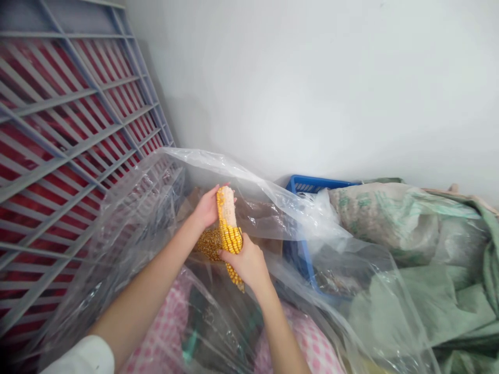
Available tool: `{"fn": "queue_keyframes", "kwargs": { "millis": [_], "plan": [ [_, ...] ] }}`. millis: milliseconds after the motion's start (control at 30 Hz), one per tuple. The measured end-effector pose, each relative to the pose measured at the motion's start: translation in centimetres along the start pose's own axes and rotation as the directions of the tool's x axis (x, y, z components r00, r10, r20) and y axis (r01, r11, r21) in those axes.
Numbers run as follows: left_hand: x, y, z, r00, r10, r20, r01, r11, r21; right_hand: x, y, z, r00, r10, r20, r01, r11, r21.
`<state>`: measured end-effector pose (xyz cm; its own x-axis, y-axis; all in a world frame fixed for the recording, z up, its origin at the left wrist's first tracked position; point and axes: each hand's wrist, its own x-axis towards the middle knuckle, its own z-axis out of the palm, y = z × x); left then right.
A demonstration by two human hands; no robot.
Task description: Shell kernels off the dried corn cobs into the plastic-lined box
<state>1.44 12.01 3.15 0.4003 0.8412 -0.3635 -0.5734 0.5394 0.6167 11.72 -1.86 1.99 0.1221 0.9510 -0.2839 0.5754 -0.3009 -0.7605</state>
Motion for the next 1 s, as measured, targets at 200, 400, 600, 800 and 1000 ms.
{"fn": "queue_keyframes", "kwargs": {
  "millis": [200,400,600,800,1000],
  "plan": [
    [0.4,-0.1,-0.3,0.999,-0.017,-0.044,0.017,1.0,0.02,-0.1,0.1,0.6,0.999,0.032,-0.017,-0.033,0.993,-0.114],
    [0.4,0.1,-0.5,0.999,-0.042,-0.014,0.043,0.999,0.019,-0.3,0.3,1.0,0.999,0.03,-0.035,-0.035,0.99,-0.139],
    [0.1,0.2,-0.4,1.0,-0.024,0.0,0.024,1.0,-0.009,-0.3,0.1,0.4,0.999,0.025,-0.038,-0.031,0.987,-0.16],
    [-0.2,0.2,0.1,0.999,0.048,0.007,-0.048,0.999,-0.013,0.0,0.2,-0.6,1.0,-0.019,-0.004,0.018,0.997,-0.079],
    [0.2,-0.2,-0.2,0.998,0.032,-0.052,-0.028,0.997,0.067,-0.2,0.3,0.1,1.0,0.011,-0.008,-0.011,0.992,-0.122]
  ]
}}
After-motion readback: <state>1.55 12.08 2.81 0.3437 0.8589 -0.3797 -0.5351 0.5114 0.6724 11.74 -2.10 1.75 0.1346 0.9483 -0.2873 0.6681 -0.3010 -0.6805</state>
